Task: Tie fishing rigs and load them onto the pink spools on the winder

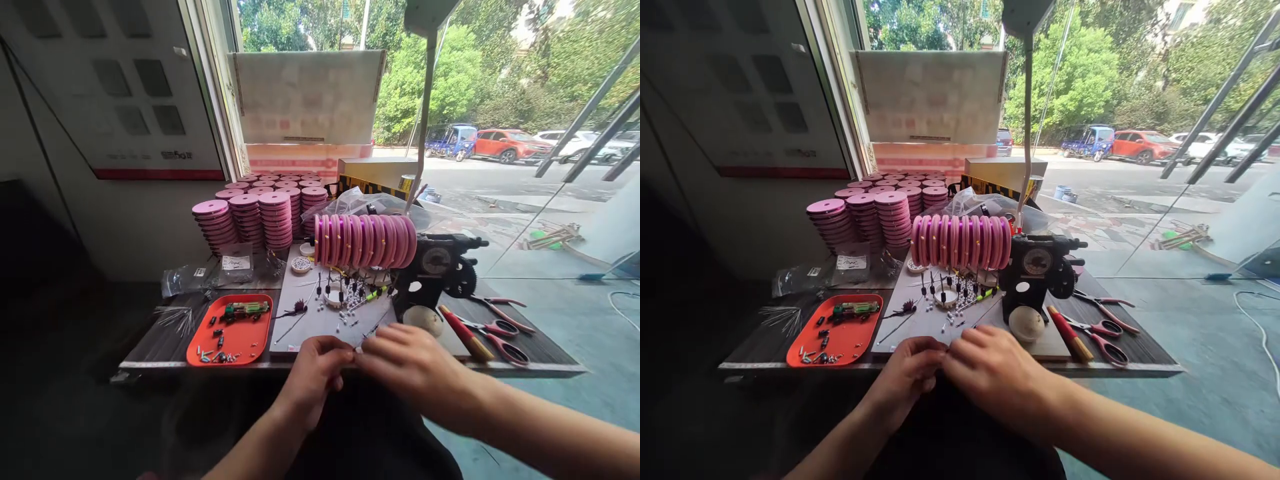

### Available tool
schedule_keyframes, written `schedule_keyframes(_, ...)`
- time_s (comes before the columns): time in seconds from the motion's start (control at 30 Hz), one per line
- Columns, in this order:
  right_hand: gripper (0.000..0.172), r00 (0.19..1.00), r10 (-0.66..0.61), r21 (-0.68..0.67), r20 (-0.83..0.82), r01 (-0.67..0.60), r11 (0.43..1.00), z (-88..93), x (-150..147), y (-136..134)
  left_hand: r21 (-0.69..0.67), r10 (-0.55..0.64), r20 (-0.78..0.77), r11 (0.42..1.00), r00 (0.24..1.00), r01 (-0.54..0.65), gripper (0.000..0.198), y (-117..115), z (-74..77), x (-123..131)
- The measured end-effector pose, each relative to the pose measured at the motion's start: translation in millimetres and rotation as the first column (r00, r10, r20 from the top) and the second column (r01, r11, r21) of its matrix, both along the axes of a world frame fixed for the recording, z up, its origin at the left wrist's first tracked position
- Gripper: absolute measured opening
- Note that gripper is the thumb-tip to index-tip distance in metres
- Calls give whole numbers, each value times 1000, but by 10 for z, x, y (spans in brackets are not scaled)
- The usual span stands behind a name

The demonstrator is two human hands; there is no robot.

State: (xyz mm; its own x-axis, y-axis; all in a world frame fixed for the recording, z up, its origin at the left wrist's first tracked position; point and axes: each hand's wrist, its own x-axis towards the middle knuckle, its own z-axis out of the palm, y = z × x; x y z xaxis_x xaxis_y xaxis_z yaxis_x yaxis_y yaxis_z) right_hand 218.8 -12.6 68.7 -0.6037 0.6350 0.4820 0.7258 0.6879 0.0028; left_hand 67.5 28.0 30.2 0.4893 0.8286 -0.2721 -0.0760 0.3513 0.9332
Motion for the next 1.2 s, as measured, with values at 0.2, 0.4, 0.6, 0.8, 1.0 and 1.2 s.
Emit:
schedule_keyframes(0.2,17,966,109,124,233,-140,982,-195,-85,-178,-239,-77,88,966,993,96,10,-9,-15,21)
schedule_keyframes(0.4,13,876,-148,-573,-458,-164,803,149,-152,203,923,399,-215,382,891,52,15,-69,-152,-38)
schedule_keyframes(0.6,9,781,-319,-798,-537,-348,492,224,-238,687,959,535,-126,-149,836,240,18,-18,-167,-83)
schedule_keyframes(0.8,15,992,5,-144,-125,-24,989,109,-69,116,250,-5,-82,968,997,25,7,31,31,-56)
schedule_keyframes(1.0,21,952,84,225,293,-154,962,-167,-89,-131,-231,-90,105,967,990,113,10,47,74,-8)
schedule_keyframes(1.2,16,947,10,-428,-320,-154,890,124,-161,84,623,179,-180,782,967,-29,10,-23,-79,-48)
